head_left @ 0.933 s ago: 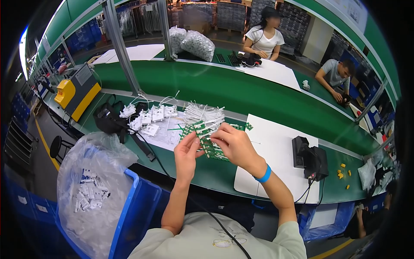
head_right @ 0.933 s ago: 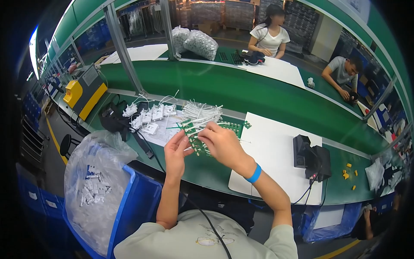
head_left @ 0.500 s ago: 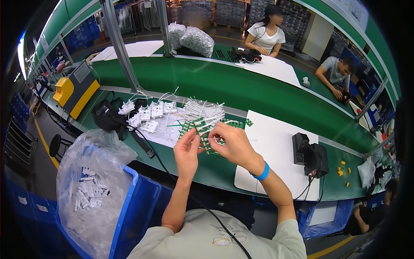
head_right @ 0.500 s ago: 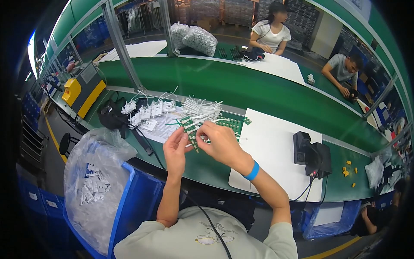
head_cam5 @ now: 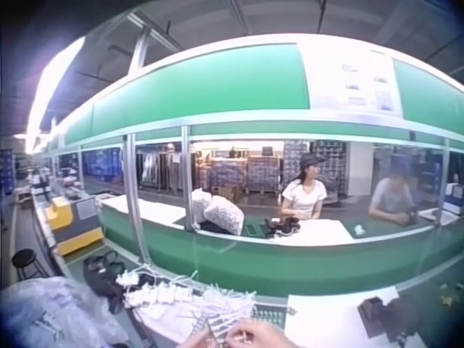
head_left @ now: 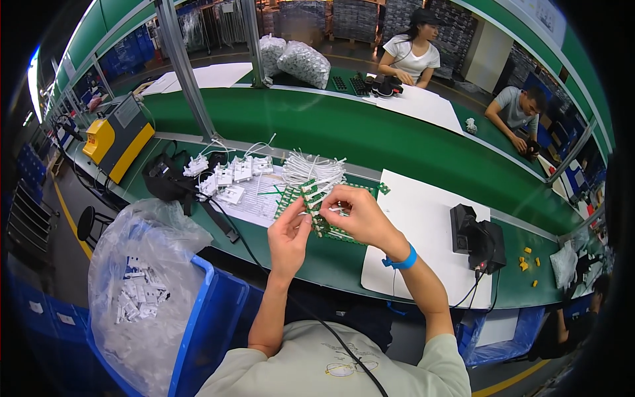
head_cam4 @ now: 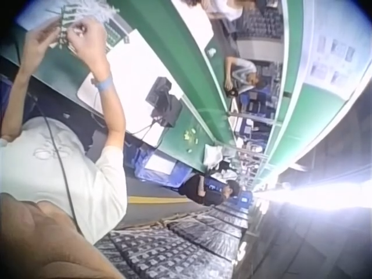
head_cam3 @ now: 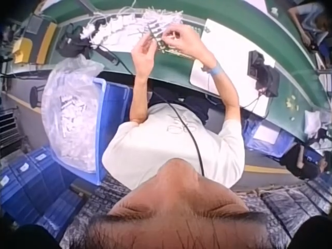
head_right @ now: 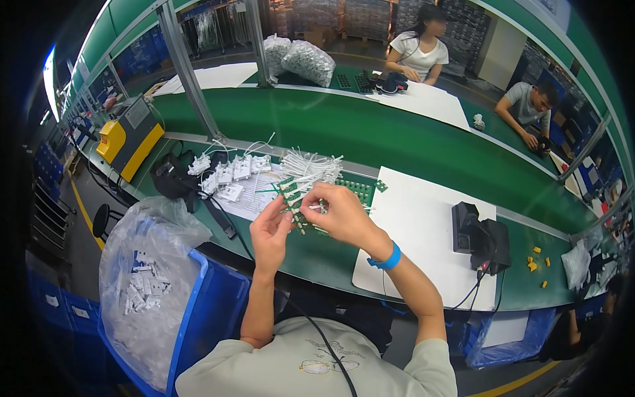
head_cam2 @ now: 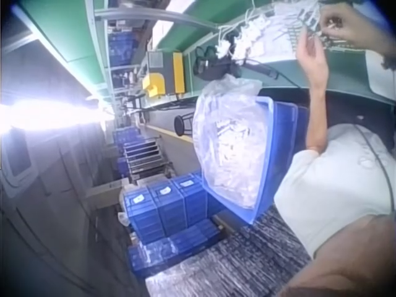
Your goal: Assembling white wires into green LED circuit boards at a factory workstation.
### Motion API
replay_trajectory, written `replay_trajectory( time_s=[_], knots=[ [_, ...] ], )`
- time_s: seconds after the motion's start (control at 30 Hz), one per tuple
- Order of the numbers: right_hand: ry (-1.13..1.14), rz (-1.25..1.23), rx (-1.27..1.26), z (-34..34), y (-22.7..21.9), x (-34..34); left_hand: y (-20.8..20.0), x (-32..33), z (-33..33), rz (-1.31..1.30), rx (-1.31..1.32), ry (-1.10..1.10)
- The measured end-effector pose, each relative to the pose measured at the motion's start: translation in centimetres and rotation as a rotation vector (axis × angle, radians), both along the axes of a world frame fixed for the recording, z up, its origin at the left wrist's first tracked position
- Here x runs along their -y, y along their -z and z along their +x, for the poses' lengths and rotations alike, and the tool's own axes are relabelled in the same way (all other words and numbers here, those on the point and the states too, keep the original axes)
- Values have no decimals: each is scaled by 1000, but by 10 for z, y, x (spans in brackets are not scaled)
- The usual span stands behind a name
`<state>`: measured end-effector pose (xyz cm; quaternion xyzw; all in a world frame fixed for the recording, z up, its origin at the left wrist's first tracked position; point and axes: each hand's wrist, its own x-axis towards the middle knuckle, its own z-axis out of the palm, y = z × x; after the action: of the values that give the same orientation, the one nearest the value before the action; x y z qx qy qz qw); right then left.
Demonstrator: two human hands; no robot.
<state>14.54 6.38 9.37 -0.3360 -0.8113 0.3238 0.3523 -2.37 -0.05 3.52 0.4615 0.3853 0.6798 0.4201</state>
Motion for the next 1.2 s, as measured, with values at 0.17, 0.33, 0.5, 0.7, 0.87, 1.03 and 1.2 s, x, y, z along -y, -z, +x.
replay_trajectory(
  time_s=[0.17,0.33,0.5,0.7,0.87,1.03,1.2],
  knots=[
    [5,17,16,0,-3,1,4,-2,0,10,-61,-53],
    [33,82,11,4,-6,0,3,-2,14,24,-129,-109],
    [191,150,26,10,-4,-3,1,-3,18,10,-132,-88],
    [184,61,35,10,11,-12,7,-10,18,-23,-108,-65],
    [300,102,-37,6,29,-40,26,-25,-20,-67,-13,-16],
    [445,137,-74,13,73,-110,42,-17,-71,-98,120,-384],
    [239,338,246,-16,117,-147,40,-3,-85,-95,222,-517]
  ],
)
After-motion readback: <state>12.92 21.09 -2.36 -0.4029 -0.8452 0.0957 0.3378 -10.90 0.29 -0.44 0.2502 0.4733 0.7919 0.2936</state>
